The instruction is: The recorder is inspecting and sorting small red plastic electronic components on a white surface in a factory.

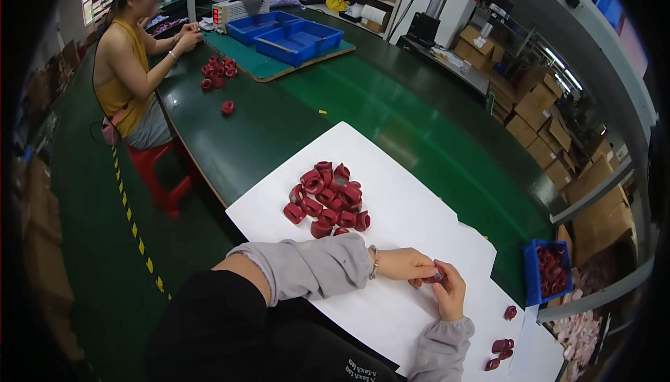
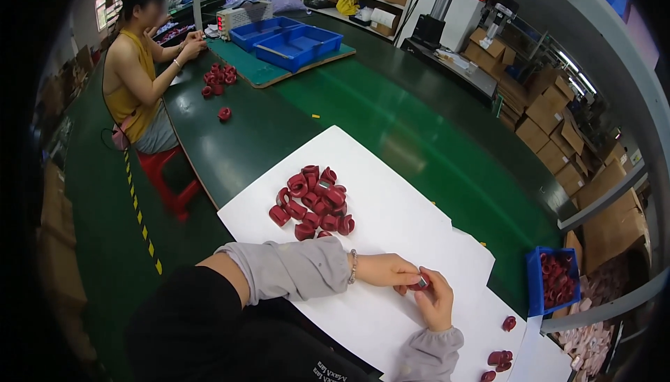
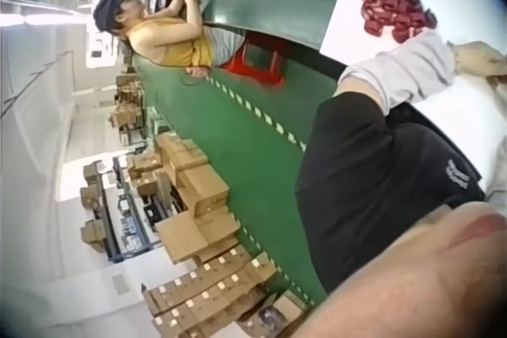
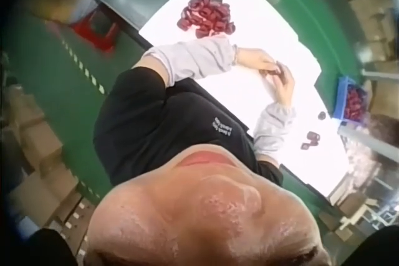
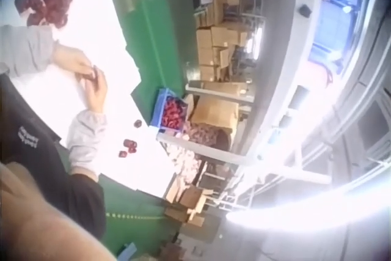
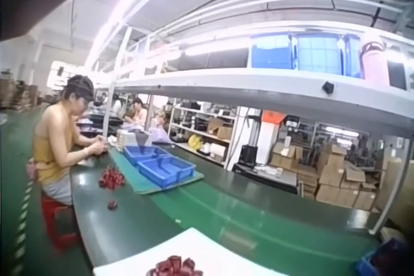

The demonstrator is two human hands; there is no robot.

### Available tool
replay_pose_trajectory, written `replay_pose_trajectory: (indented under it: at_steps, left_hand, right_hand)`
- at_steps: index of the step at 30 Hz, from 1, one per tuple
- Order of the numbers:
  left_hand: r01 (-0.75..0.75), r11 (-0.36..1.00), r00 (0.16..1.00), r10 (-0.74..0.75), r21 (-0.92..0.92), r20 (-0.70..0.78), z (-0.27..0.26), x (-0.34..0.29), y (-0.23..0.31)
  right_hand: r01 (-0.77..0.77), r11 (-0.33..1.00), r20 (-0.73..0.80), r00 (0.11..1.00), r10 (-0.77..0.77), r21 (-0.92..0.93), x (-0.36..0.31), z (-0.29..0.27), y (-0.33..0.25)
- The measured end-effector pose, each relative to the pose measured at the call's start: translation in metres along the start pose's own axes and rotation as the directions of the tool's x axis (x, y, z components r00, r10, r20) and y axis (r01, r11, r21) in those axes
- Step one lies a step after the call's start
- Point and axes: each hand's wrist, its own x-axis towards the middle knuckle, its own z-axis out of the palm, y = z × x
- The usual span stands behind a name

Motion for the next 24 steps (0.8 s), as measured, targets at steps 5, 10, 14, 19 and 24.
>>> replay_pose_trajectory:
  at_steps: [5,10,14,19,24]
  left_hand:
    - [0.0,1.0,1.0,0.0,-0.001,0.004,-0.003,0.002,-0.001]
    - [0.01,1.0,1.0,-0.01,-0.009,0.006,-0.004,0.002,-0.001]
    - [-0.03,0.999,0.999,0.029,-0.045,-0.03,-0.003,0.002,-0.008]
    - [-0.046,0.998,0.999,0.046,-0.037,-0.006,-0.002,-0.001,-0.002]
    - [-0.112,0.99,0.993,0.109,-0.086,-0.035,-0.002,-0.004,-0.007]
  right_hand:
    - [0.032,0.997,-0.017,0.999,-0.033,-0.072,0.002,-0.001,0.004]
    - [0.039,0.99,0.049,0.998,-0.033,-0.133,0.0,-0.009,0.009]
    - [0.068,0.983,0.051,0.997,-0.06,-0.173,0.0,0.0,0.006]
    - [-0.02,0.988,-0.089,0.996,0.006,-0.155,-0.005,0.002,0.006]
    - [0.026,0.969,-0.097,0.994,-0.051,-0.245,-0.003,0.011,-0.001]
